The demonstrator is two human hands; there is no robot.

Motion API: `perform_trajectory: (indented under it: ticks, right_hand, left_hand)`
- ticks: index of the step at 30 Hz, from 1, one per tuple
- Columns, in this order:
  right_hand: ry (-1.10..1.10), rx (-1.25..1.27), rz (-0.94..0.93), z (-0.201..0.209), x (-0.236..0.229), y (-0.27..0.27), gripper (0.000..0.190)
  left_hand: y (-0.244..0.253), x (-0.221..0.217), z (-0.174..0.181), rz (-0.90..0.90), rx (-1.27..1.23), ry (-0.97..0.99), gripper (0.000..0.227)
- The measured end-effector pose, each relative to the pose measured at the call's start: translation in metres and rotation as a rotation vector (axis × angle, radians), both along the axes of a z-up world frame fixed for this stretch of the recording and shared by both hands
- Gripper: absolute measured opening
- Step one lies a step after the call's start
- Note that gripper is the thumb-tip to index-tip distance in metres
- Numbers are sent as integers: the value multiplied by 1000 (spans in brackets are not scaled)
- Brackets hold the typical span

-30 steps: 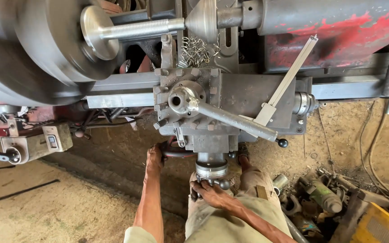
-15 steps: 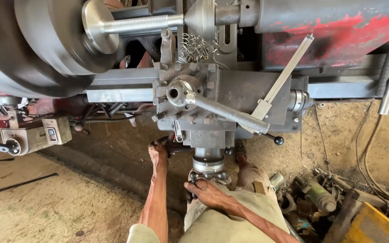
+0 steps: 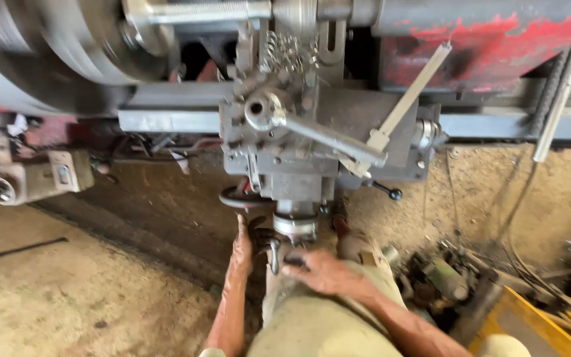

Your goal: The person operates a metal lathe, using both hands to turn control knobs and levers while a cylindrical metal workpiece rotates. Metal shavings accumulate as the cutting tool engages the workpiece. The operator repeatedly adjusts the tool position and feed rate throughout the clip.

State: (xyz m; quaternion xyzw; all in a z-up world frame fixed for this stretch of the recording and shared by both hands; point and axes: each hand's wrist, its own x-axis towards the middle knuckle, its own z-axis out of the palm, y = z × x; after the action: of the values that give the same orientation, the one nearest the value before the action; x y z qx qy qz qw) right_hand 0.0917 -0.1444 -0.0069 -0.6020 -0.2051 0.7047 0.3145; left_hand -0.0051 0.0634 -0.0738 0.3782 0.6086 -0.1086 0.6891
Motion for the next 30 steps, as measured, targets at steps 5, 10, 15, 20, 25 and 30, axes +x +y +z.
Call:
perform_trajectory:
  ticks: [5,10,15,20,25,30]
  right_hand:
    - [-665,101,-533,36,57,-68,33]
    - [-1273,-114,-591,80,147,-95,70]
    - [-1704,361,-161,63,215,-105,64]
    - [-1880,77,110,39,241,-96,69]
    - [-1818,-139,158,-1,267,-113,22]
    - [-1708,-141,81,-4,271,-116,17]
  left_hand:
    - [-29,-15,19,-646,51,296,109]
    - [-40,7,81,-760,38,125,89]
    - [-48,6,72,-579,182,-269,50]
    - [-60,4,43,-528,295,-149,32]
    - [-67,7,36,-485,311,33,40]
    - [-72,4,22,-466,382,-43,35]
